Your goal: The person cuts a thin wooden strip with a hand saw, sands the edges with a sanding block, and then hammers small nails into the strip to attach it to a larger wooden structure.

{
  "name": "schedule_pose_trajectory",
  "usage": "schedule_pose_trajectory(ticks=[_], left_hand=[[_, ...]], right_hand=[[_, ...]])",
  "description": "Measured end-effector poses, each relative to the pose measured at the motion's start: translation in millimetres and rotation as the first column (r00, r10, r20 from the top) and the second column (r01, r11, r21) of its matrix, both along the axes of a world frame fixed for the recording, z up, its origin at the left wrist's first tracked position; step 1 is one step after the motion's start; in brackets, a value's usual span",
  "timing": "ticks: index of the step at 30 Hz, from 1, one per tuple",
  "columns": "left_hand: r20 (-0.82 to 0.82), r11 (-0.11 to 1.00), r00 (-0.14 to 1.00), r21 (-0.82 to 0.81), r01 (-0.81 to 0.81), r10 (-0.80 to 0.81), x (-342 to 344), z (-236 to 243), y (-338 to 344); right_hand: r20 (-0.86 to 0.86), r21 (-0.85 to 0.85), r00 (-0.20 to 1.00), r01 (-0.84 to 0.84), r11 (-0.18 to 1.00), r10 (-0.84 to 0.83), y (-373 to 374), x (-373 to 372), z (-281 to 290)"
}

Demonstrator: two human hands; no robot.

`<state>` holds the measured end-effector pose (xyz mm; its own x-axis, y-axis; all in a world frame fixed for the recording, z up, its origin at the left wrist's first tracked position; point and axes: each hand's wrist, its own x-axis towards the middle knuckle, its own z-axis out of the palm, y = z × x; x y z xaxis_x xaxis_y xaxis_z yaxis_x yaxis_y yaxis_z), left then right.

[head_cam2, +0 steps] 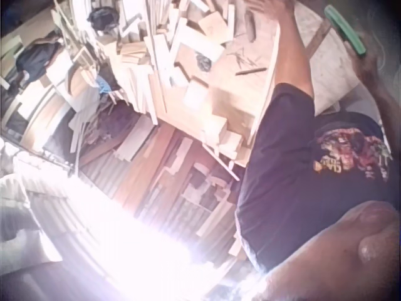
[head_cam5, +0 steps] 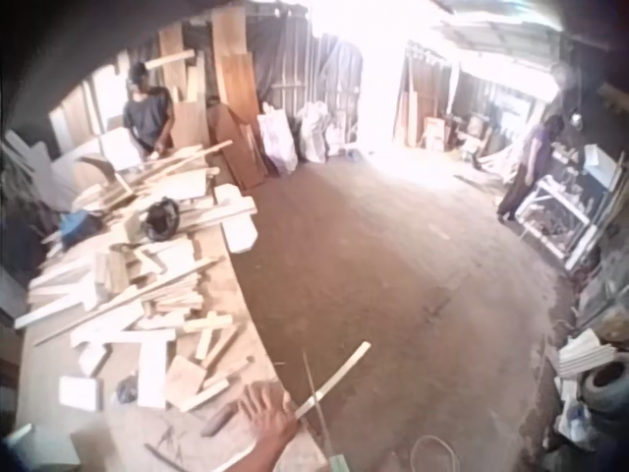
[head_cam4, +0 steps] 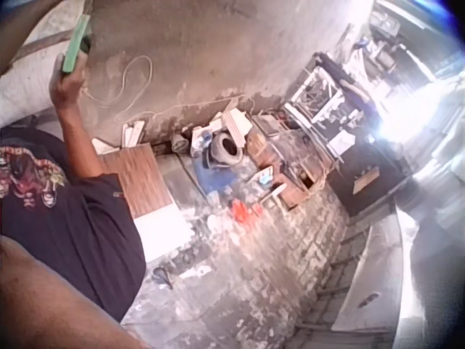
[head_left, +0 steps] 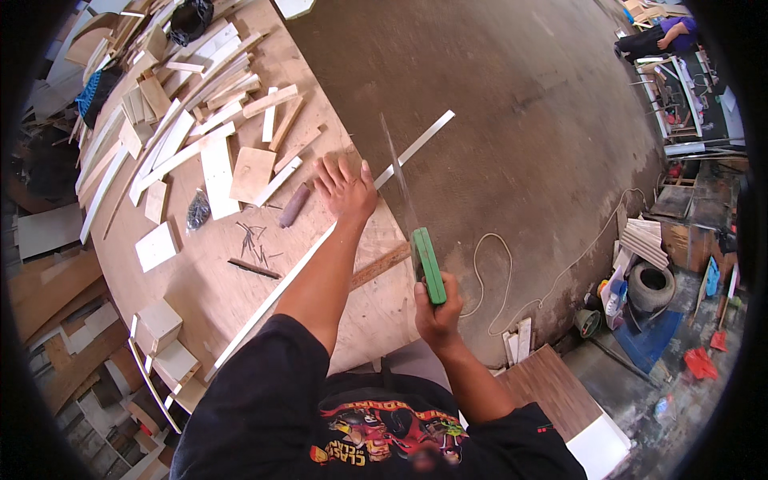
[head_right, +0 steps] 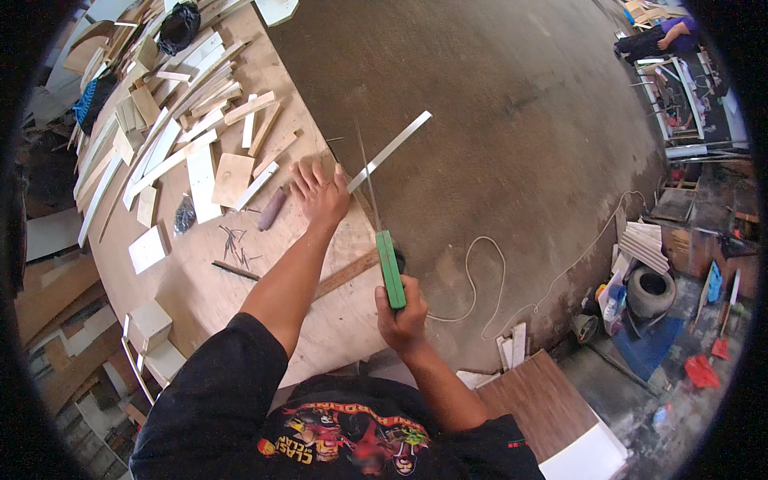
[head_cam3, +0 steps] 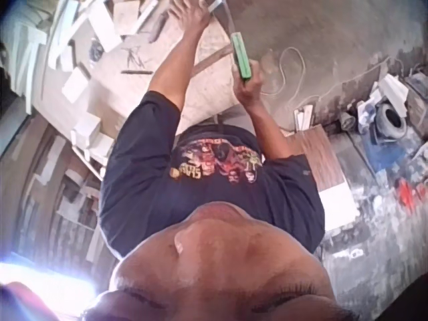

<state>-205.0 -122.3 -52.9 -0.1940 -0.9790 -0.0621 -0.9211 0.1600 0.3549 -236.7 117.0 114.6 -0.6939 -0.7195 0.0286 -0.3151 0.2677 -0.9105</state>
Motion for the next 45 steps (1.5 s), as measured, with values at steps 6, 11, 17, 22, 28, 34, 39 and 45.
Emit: schedule_pose_trajectory(ticks=[6,11,17,22,28,34,39,45], left_hand=[[0.047,0.996,0.999,0.086,-0.028,0.024,-8,12,0],[0.1,0.993,0.995,0.116,-0.038,0.026,-11,4,-2],[0.015,0.99,0.998,0.128,-0.063,0.061,-11,10,-2],[0.05,0.994,0.997,0.09,-0.064,0.06,-13,16,-2],[0.04,0.994,0.997,0.092,-0.062,0.059,-16,10,-3],[0.045,0.994,0.997,0.084,-0.063,0.06,-15,9,-5],[0.09,0.994,0.995,0.09,-0.054,0.046,-15,11,-4],[0.086,0.993,0.995,0.106,-0.049,0.04,-15,13,-5]], right_hand=[[0.021,0.084,0.998,0.054,0.995,-0.056,15,25,-19],[0.089,0.109,0.99,0.096,0.989,-0.106,16,39,-24],[-0.029,0.148,0.997,0.07,0.986,-0.067,6,41,-12],[-0.011,0.144,1.0,0.03,0.989,-0.028,4,42,-9],[0.021,0.131,0.997,0.066,0.989,-0.069,-4,48,-4],[-0.013,0.148,0.997,0.071,0.986,-0.07,-13,49,4],[-0.07,0.158,0.997,0.038,0.987,-0.027,-7,52,4],[-0.061,0.134,0.997,0.06,0.989,-0.052,-14,54,5]])
